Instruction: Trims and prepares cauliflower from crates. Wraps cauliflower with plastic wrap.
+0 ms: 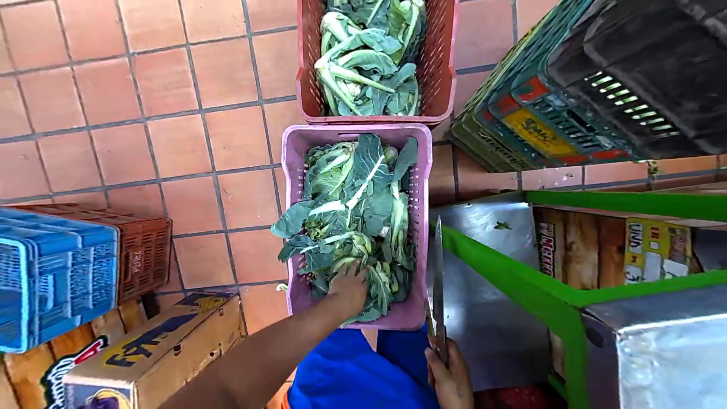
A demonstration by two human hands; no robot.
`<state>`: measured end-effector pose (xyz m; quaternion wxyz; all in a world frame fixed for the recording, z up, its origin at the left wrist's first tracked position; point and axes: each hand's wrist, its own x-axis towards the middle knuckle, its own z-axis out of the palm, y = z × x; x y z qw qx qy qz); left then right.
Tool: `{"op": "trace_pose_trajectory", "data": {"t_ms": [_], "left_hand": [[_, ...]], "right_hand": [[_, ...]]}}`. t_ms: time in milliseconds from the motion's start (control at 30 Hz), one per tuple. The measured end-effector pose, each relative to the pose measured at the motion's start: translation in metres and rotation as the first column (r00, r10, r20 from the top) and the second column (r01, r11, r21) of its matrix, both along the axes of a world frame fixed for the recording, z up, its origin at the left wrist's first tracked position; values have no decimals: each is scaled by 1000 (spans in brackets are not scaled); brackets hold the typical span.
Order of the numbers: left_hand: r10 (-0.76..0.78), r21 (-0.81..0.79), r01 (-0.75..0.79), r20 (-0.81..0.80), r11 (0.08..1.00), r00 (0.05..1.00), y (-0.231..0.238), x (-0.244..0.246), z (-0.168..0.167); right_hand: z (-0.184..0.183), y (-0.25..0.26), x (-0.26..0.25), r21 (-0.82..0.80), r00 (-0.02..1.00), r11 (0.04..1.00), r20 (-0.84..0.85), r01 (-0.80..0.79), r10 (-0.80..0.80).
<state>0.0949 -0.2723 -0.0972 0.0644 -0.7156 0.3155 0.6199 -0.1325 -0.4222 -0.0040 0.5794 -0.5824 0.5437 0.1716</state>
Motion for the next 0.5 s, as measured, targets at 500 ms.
{"op": "trace_pose_trajectory", "data": {"t_ms": [500], "left_hand": [[299, -3, -322, 378, 947, 876, -185, 145, -73]], "right_hand": [[24, -13, -8, 19, 988, 1000, 154, -17, 14]]}}
